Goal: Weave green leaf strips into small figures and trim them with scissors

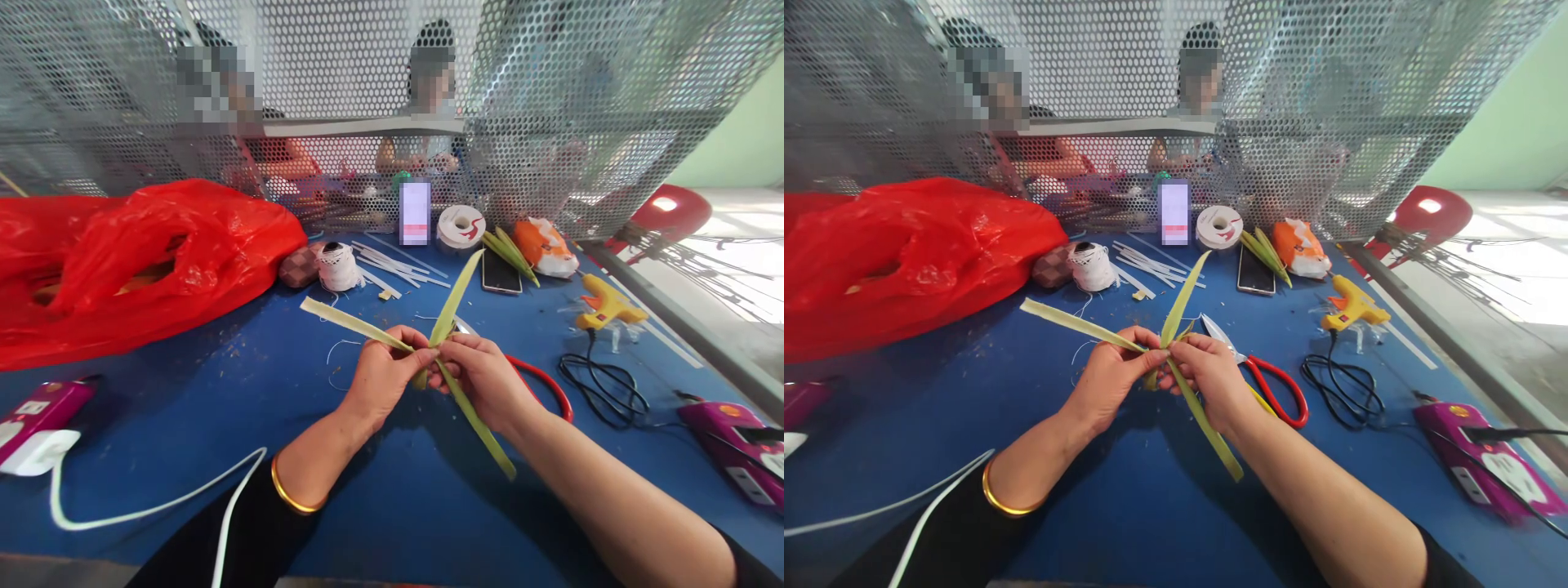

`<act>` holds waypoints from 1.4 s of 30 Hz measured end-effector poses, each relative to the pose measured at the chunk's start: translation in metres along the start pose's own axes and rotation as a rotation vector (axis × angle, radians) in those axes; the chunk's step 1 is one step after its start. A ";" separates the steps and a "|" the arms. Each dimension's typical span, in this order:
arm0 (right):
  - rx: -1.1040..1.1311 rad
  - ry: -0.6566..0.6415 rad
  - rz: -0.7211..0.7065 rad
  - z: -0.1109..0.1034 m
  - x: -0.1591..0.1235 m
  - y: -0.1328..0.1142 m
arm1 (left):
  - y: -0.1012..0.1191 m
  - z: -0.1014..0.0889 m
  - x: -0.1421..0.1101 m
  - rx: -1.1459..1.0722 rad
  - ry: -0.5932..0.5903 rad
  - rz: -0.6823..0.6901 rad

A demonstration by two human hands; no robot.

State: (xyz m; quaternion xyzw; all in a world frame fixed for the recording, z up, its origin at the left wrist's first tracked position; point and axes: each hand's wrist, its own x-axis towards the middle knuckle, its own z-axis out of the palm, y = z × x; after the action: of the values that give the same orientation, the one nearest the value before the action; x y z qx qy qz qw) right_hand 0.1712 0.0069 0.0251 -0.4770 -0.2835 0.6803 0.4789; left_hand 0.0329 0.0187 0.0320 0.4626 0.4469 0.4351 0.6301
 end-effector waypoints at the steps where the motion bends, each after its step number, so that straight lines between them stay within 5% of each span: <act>1: 0.019 0.000 0.017 0.000 0.000 0.001 | -0.001 0.000 0.000 -0.010 0.004 -0.001; 10: 0.154 -0.017 0.095 0.000 0.004 0.005 | -0.011 -0.001 0.007 -0.243 -0.031 -0.086; 19: 0.165 0.041 0.086 -0.003 0.007 -0.001 | -0.005 -0.008 0.007 -0.152 -0.160 -0.143; 27: 0.155 -0.021 0.111 -0.001 0.006 0.001 | -0.002 -0.005 0.007 -0.171 -0.084 -0.173; 42: -0.208 -0.007 -0.186 0.004 -0.002 -0.004 | 0.008 -0.014 0.008 0.044 -0.048 -0.055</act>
State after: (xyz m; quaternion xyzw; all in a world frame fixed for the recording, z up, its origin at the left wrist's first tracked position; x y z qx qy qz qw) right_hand 0.1695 0.0068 0.0303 -0.4933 -0.3973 0.6014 0.4869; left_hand 0.0200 0.0308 0.0365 0.4742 0.4538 0.3967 0.6418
